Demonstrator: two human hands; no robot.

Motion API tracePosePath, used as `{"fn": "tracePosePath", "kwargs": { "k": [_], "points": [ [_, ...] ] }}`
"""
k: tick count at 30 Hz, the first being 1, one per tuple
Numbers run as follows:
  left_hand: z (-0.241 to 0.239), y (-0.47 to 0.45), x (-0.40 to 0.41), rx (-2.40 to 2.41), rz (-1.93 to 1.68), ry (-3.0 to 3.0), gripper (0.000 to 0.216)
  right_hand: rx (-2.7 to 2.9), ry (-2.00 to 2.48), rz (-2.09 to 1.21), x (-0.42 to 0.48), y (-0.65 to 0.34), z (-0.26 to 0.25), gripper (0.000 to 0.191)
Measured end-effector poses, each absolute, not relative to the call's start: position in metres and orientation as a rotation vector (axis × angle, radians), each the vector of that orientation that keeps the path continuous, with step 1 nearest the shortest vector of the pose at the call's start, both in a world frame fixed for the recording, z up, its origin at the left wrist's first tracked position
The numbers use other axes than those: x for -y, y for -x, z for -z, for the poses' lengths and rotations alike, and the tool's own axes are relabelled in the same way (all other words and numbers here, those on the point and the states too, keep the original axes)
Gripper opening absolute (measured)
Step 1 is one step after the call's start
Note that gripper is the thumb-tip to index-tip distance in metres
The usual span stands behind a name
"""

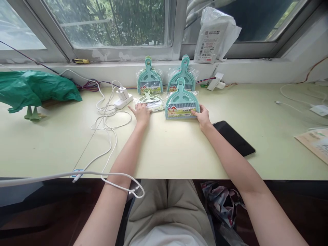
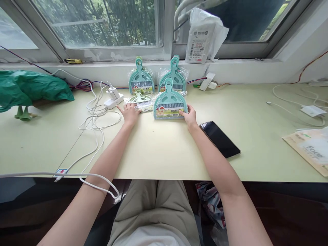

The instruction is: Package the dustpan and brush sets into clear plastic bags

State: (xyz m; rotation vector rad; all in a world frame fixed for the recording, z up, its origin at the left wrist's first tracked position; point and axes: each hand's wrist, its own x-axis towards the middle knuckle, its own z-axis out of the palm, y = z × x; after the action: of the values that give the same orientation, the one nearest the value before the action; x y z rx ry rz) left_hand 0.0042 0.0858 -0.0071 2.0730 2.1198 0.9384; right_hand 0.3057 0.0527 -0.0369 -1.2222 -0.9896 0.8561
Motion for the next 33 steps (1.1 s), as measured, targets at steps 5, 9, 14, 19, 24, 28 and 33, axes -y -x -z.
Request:
{"fn": "tracePosePath", "kwargs": {
  "k": [5,9,14,19,24,28,33],
  "points": [
    [0.007,0.005,-0.092,-2.128,-0.986,-1.936,0.005,1.008,1.208,-0.836,-0.054,-0.307,0.039,0.057],
    [0.008,0.007,-0.095,-2.034,-1.064,-1.878,0.004,1.014,1.208,-0.829,-0.055,-0.307,0.040,0.057],
    [0.009,0.010,-0.097,-1.898,-1.092,-1.834,0.006,1.014,1.199,-0.832,-0.054,-0.307,0.040,0.058],
    [0.009,0.012,-0.100,-1.854,-1.058,-1.810,0.006,1.023,1.216,-0.830,-0.053,-0.307,0.038,0.056],
    [0.011,0.010,-0.101,-1.864,-1.066,-1.783,0.007,1.023,1.213,-0.836,-0.053,-0.306,0.037,0.056],
    [0.015,0.005,-0.100,-1.918,-1.267,-1.739,0.008,1.038,1.221,-0.851,-0.052,-0.305,0.036,0.056],
    [0.017,0.004,-0.100,-1.930,-1.389,-1.646,0.015,1.043,1.215,-0.855,-0.051,-0.304,0.034,0.054]
  ]
}}
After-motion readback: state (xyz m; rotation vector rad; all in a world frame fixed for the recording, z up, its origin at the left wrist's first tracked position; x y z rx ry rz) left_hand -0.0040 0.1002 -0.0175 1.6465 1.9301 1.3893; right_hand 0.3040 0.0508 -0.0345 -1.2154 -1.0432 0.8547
